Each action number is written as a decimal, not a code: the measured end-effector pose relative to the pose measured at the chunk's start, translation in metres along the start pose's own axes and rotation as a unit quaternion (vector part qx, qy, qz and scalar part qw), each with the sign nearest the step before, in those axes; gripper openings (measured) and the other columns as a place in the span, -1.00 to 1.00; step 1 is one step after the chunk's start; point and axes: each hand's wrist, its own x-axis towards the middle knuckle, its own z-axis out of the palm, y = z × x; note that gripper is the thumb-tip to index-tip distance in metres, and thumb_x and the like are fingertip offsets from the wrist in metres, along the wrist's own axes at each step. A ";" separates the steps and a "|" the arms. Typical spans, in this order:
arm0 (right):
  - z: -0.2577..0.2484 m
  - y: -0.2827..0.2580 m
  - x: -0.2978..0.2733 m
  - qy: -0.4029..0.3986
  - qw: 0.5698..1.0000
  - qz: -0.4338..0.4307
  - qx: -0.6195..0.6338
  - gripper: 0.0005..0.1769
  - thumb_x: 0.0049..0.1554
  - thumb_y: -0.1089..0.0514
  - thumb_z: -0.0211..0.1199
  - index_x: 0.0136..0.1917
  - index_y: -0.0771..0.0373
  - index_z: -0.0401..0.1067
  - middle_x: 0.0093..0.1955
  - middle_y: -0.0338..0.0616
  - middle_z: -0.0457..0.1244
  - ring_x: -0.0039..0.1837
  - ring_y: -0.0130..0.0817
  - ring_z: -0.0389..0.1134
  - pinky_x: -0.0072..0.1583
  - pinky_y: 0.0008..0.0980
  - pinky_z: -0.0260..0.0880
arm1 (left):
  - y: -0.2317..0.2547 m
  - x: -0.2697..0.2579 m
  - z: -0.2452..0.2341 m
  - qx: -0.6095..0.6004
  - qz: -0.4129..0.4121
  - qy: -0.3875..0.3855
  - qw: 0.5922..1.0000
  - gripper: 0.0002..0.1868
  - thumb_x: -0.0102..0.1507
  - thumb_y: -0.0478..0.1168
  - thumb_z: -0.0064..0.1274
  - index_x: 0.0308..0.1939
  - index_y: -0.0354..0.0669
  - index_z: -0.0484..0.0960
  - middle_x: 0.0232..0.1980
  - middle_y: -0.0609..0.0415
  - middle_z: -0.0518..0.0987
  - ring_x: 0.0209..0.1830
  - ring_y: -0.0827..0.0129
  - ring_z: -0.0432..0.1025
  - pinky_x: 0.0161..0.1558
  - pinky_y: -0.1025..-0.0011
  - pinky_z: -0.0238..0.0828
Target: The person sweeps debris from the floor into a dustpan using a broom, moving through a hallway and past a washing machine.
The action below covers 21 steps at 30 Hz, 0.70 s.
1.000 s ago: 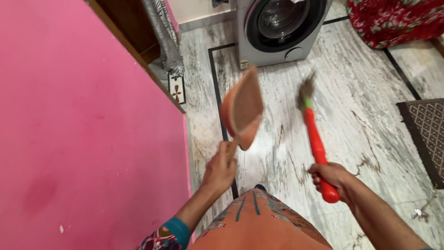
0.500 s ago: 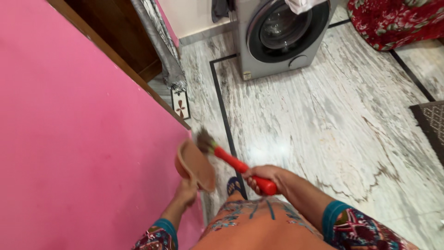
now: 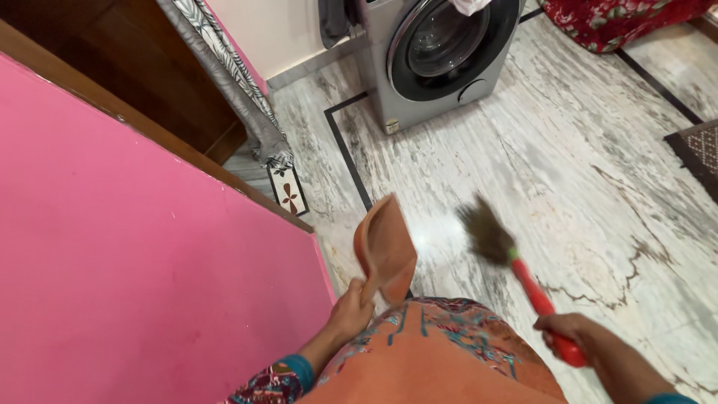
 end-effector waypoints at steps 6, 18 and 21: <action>0.020 -0.050 -0.150 0.169 0.971 -0.170 -0.013 -0.76 0.11 0.18 0.34 -0.02 0.40 0.46 -0.40 -0.03 0.26 -0.43 -0.28 0.22 -0.32 -0.19 0.30 | 0.121 0.014 -0.079 -0.016 0.071 0.045 0.996 -0.66 0.32 -0.18 -0.08 0.16 -0.06 0.29 -0.11 -0.30 0.62 -0.09 -0.22 0.53 -0.09 -0.04 0.40; 0.183 -0.195 -0.238 -0.179 0.942 -0.278 -0.051 -0.60 0.15 0.17 0.33 0.20 0.38 0.39 -0.39 -0.33 0.18 -0.43 -0.59 0.13 -0.38 -0.54 0.19 | 0.064 0.072 -0.153 0.004 0.020 0.253 0.967 -0.54 0.31 -0.14 -0.03 0.26 -0.08 0.28 0.01 -0.33 0.62 0.01 -0.23 0.53 0.00 -0.01 0.42; 0.235 -0.226 -0.182 -0.261 0.952 -0.160 0.012 -0.72 0.18 0.19 0.26 0.07 0.30 0.24 -0.43 -0.30 0.14 -0.46 -0.51 0.11 -0.40 -0.43 0.16 | -0.029 0.103 -0.161 0.076 -0.043 0.209 0.974 -0.52 0.25 -0.04 -0.05 0.22 -0.08 0.35 0.05 -0.29 0.62 0.09 -0.22 0.50 0.06 -0.02 0.39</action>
